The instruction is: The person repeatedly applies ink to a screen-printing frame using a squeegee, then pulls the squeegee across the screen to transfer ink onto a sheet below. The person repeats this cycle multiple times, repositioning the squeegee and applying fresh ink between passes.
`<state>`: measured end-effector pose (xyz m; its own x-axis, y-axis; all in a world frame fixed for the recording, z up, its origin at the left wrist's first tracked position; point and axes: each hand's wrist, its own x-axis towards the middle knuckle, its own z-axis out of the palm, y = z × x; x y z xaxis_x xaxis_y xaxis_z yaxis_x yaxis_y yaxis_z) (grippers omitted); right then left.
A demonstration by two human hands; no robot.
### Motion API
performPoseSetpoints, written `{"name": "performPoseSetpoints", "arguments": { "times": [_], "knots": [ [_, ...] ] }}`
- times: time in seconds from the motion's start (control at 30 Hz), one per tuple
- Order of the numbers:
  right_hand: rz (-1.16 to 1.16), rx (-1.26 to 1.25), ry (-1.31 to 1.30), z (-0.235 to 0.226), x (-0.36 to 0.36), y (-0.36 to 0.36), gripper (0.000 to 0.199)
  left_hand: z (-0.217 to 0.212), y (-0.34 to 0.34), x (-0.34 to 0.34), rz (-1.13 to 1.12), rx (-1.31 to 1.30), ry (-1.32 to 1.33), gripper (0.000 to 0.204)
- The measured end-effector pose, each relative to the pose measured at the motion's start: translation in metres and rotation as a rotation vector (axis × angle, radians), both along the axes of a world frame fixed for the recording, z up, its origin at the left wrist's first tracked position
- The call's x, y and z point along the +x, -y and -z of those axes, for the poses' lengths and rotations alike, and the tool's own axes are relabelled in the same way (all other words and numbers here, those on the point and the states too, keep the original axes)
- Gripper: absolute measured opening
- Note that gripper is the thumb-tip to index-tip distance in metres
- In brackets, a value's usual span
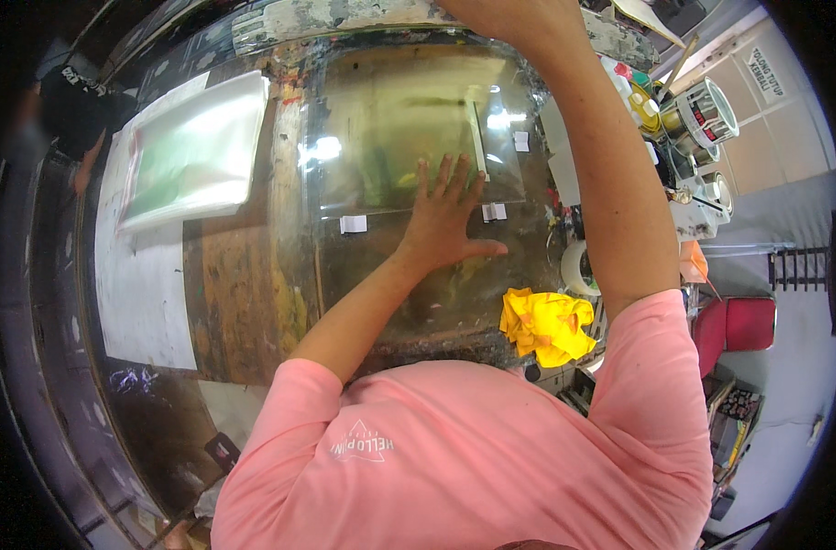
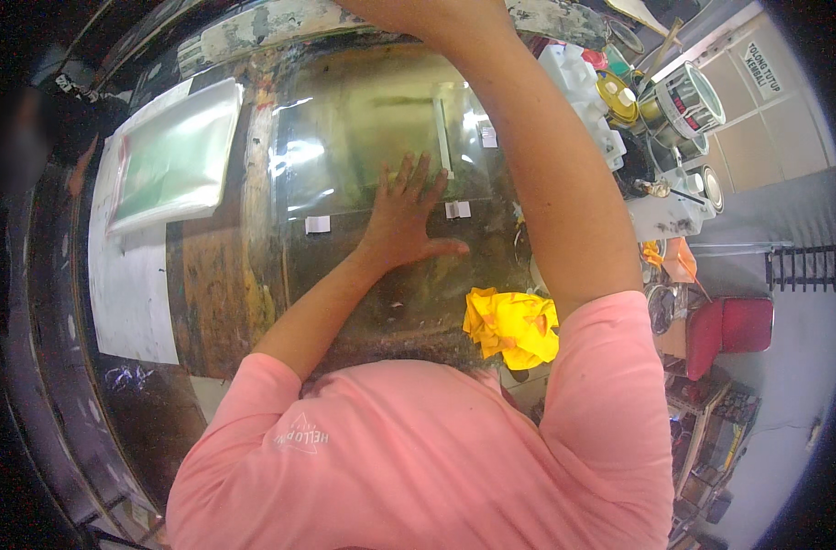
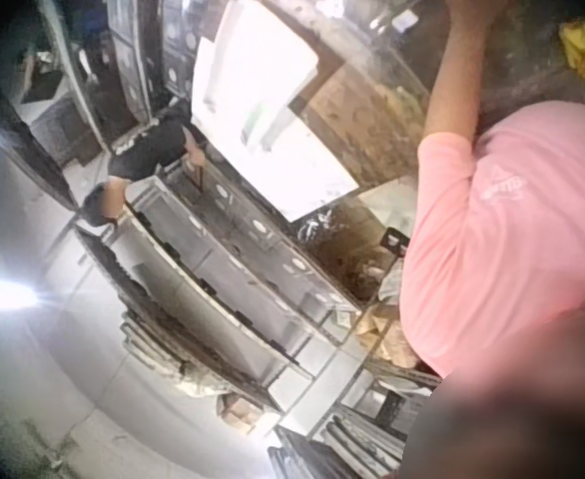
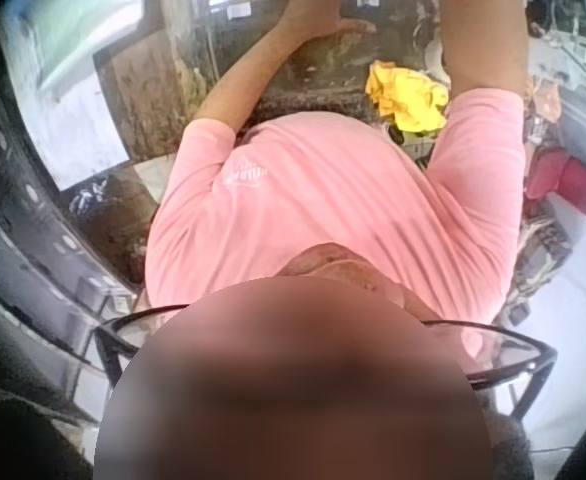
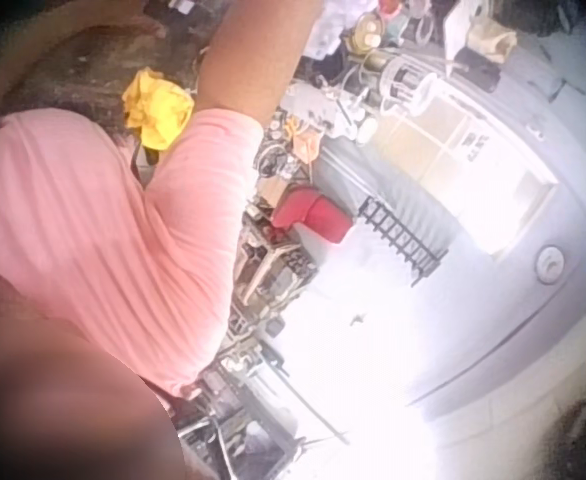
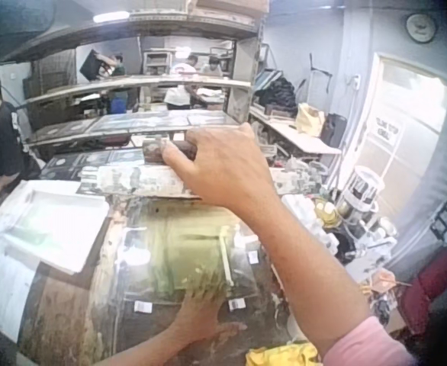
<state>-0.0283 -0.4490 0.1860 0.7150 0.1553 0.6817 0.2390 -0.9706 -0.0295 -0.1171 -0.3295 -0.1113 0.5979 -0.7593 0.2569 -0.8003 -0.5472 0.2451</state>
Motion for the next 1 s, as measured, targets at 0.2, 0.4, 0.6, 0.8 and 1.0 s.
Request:
{"name": "performPoseSetpoints", "arguments": {
  "times": [0.2, 0.4, 0.6, 0.8, 1.0],
  "knots": [
    [0.01, 0.01, -0.012, 0.0005, -0.0024, -0.0003, 0.062, 0.0023, -0.0012, -0.0015, -0.042, 0.028, -0.036, 0.129],
    [0.017, 0.011, -0.011, -0.0039, 0.0004, 0.0016, 0.064, 0.0047, 0.0008, -0.0012, -0.051, 0.048, -0.049, 0.133],
    [0.037, -0.003, -0.004, -0.0038, 0.0029, 0.0011, 0.064, 0.0015, -0.0001, -0.0026, -0.048, 0.057, -0.099, 0.134],
    [-0.007, 0.032, -0.117, -0.0074, -0.0029, 0.0011, 0.062, 0.0042, -0.0014, -0.0041, -0.038, 0.0, -0.054, 0.13],
    [0.003, 0.013, 0.047, -0.0008, -0.0013, -0.002, 0.06, 0.008, -0.0081, -0.0041, -0.046, -0.073, -0.034, 0.124]
  ]
}}
